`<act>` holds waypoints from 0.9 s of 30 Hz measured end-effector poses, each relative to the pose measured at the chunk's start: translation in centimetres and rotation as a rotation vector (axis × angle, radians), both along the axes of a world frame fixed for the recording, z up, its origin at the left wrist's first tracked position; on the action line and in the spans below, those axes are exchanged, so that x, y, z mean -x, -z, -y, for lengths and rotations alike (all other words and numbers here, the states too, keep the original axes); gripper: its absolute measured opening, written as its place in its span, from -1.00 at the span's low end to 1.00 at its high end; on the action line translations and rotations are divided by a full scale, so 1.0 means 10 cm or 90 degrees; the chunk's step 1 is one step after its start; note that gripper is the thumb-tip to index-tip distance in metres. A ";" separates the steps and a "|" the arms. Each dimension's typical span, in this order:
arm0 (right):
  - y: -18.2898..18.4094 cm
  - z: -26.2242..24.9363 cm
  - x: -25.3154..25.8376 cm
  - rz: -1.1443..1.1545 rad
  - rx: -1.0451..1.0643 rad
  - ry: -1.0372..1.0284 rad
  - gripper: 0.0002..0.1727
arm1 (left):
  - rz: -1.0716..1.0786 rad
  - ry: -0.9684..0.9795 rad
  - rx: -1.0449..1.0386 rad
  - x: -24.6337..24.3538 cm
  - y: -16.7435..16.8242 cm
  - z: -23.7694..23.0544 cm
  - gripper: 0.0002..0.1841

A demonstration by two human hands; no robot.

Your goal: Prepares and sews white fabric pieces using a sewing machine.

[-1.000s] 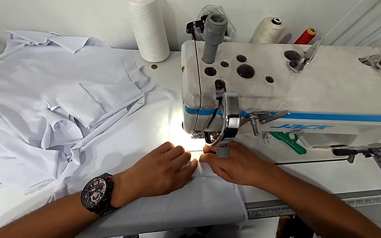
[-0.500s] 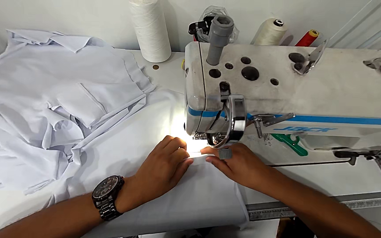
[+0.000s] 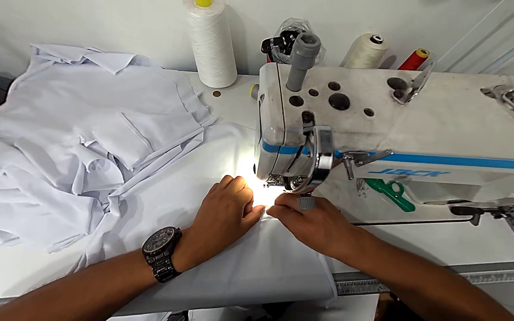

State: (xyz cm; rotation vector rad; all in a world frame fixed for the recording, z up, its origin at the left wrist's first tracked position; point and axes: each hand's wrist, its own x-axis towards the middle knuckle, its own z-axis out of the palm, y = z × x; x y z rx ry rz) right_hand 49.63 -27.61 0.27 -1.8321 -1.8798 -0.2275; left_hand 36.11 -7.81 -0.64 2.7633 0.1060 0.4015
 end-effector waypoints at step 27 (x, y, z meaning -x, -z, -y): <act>0.13 -0.03 -0.10 0.015 0.038 0.053 -0.71 | -0.025 0.097 -0.074 0.12 0.02 -0.36 -0.35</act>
